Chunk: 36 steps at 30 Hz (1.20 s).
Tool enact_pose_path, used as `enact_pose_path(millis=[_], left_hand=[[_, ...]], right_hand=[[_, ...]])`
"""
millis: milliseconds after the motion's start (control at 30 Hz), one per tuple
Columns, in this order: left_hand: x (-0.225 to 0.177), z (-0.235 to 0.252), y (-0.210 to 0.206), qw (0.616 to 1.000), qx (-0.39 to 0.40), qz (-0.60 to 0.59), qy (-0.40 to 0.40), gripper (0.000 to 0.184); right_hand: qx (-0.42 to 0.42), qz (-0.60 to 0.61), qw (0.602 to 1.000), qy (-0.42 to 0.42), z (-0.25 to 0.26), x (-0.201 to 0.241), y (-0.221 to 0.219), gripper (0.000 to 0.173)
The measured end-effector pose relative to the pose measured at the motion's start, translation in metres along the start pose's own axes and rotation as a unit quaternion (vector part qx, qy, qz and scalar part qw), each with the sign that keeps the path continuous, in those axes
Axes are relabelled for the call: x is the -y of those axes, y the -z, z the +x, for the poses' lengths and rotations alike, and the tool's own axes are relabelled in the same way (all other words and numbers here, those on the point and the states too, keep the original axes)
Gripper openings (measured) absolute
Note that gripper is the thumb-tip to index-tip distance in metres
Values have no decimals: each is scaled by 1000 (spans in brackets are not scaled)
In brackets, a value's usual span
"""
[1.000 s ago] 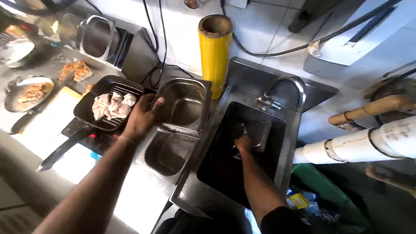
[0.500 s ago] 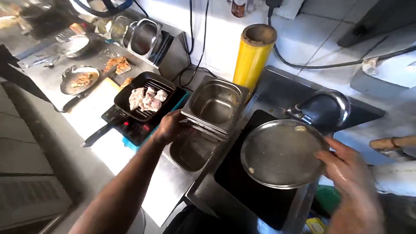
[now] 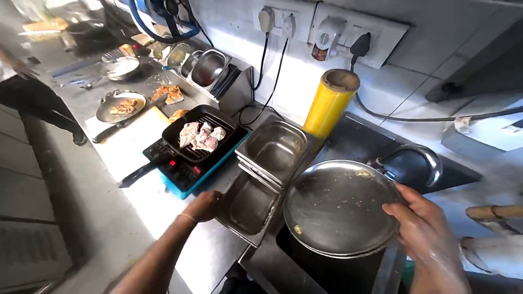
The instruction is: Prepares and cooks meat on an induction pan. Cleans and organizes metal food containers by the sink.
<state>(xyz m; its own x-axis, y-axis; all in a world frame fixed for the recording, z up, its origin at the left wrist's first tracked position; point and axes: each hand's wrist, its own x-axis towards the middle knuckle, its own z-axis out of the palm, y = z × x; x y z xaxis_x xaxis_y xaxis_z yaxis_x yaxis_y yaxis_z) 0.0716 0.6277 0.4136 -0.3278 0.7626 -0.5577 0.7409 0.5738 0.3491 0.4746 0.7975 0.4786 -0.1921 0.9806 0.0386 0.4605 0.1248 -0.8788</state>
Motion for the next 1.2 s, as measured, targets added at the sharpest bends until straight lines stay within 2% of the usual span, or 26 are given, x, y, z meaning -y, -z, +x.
enact_pose_path(millis=[33, 100, 167, 200, 233, 267, 433, 533, 600, 667, 733, 833, 867, 933, 1033, 1133, 1200], left_hand=[[3, 1, 8, 999, -27, -29, -25, 33], [6, 13, 19, 971, -117, -192, -79, 37], [-2, 31, 27, 887, -143, -427, -98, 46], [-8, 40, 32, 846, -140, -507, -91, 55], [-12, 47, 36, 820, -136, -549, -83, 62], [-17, 52, 39, 813, -130, -562, -79, 65], [-42, 64, 47, 848, -158, -500, -79, 58], [-46, 66, 48, 855, -174, -483, -73, 52], [-48, 63, 44, 853, -173, -487, -73, 51], [-49, 62, 43, 850, -168, -493, -77, 53], [-49, 60, 39, 854, -161, -489, -78, 53], [-43, 51, 37, 856, -154, -486, -86, 63], [-40, 46, 35, 856, -160, -483, -92, 65], [-34, 29, 25, 856, -160, -479, -113, 65], [-19, 4, 5, 854, -170, -469, -148, 60], [-6, -8, -29, 860, -213, -441, -144, 59], [-1, -12, -49, 868, -235, -421, -115, 51]], right_hand=[[3, -12, 1000, 3, 3, 6, -7, 53], [15, -35, 999, -3, 9, 21, -23, 51], [29, -65, 997, -5, 10, 41, -39, 48], [42, -91, 995, 2, 10, 53, -47, 46], [56, -118, 991, 11, 8, 64, -57, 45], [69, -141, 987, 18, 6, 75, -68, 45], [140, -189, 972, 1, 7, 100, -128, 60], [129, -247, 959, 51, -14, 89, -175, 60], [98, -254, 957, 97, -21, 74, -196, 66], [135, -240, 959, 63, -15, 76, -195, 73], [201, -207, 957, -15, -2, 78, -184, 77], [262, -99, 956, -83, 11, 74, -163, 85], [252, -71, 961, -84, 14, 68, -150, 84], [165, -47, 982, -79, 24, 32, -114, 70], [0, -133, 986, -105, 46, -78, -56, 49], [-27, -221, 949, -225, 38, -178, -35, 48], [-13, -167, 935, -313, 29, -214, -43, 54]])
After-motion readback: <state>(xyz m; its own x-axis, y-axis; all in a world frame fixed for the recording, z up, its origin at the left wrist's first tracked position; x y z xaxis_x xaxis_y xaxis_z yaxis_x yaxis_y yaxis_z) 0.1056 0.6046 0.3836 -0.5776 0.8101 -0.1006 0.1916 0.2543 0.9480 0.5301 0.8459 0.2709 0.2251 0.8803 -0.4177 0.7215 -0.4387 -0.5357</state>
